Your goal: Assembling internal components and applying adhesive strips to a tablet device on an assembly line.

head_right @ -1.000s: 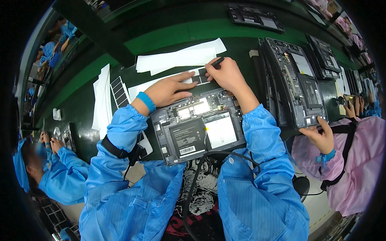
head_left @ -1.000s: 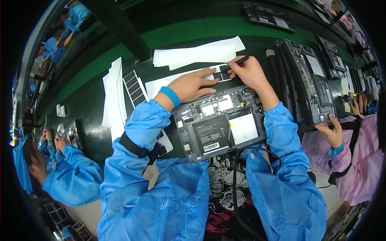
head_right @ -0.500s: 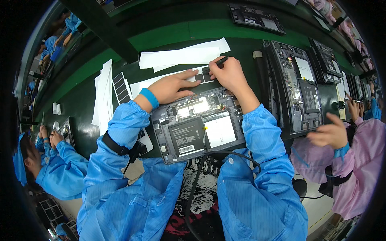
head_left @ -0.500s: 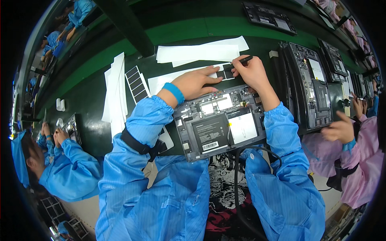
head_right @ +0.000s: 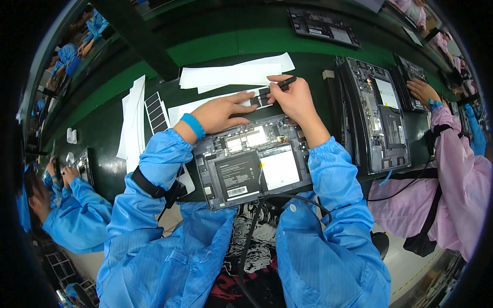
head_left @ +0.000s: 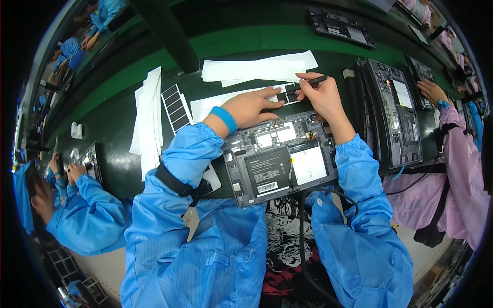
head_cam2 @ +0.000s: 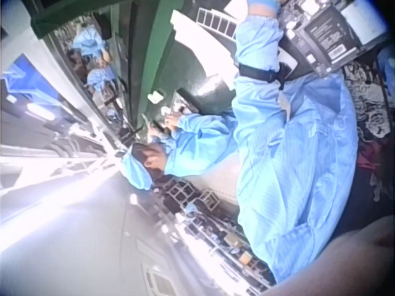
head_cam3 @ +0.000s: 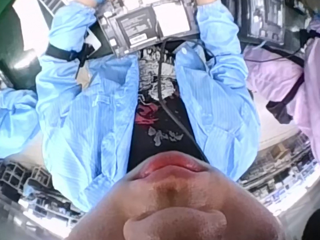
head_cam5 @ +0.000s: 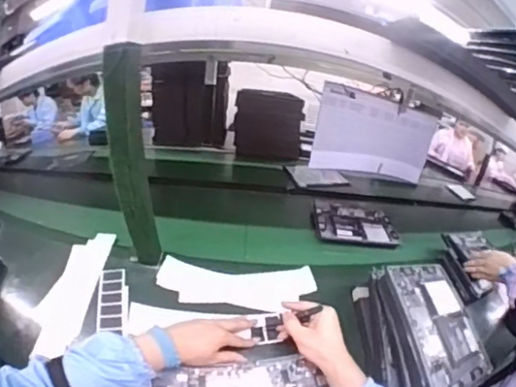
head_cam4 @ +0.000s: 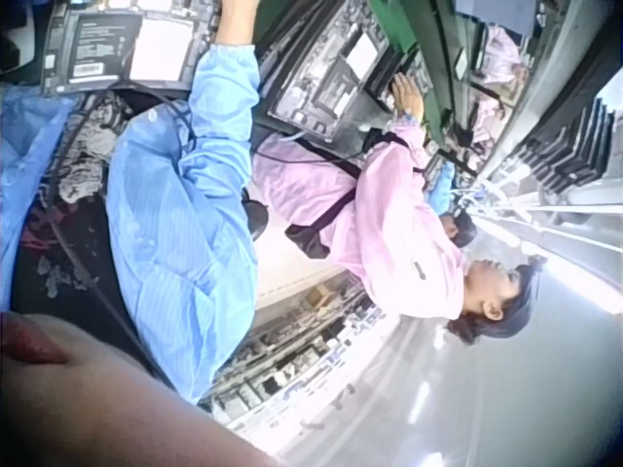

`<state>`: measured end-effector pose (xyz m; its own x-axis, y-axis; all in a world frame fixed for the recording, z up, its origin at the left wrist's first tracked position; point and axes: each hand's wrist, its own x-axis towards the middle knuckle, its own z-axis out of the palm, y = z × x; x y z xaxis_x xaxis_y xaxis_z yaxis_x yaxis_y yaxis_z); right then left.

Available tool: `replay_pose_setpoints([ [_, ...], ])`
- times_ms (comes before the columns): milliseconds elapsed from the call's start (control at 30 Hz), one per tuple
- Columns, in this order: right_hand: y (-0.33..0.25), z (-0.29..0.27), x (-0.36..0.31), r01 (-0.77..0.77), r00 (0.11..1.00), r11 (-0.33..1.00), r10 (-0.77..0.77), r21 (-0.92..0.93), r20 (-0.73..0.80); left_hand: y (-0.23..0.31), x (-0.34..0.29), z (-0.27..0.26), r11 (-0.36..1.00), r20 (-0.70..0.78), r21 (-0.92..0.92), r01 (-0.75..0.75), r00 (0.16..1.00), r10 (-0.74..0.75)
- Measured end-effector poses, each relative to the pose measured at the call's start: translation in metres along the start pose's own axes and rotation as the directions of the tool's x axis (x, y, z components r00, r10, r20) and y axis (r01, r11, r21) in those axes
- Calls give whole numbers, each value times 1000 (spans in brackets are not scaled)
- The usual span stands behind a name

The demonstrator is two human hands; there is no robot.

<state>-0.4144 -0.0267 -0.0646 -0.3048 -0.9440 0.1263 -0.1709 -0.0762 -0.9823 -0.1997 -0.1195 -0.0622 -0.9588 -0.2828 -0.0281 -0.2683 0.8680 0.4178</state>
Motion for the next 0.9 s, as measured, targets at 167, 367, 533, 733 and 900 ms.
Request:
replay_pose_setpoints([
  [167, -2, -3, -2, 24, 1000, 1000, -24, 19, 11, 0, 2, 0, 1000, 7, -21, 13, 1000, -13],
  [367, -19, -4, -7, 108, 994, 987, -104, 121, -37, -1, -1, 3, 997, -133, -2, -79, 988, 78],
  [533, -49, -9, -30, 13, 998, 978, -1, 207, -57, -1, -6, -8, 981, -242, -196, -3, 969, -45],
  [733, -28, -4, -54, -186, 983, 943, 179, 276, 50, 49, -30, -37, 774, -285, -488, 403, 765, -578],
  [900, -25, 0, -60, -202, 979, 939, 187, 280, 80, 56, -33, -11, 580, 109, -633, 512, 801, -589],
])
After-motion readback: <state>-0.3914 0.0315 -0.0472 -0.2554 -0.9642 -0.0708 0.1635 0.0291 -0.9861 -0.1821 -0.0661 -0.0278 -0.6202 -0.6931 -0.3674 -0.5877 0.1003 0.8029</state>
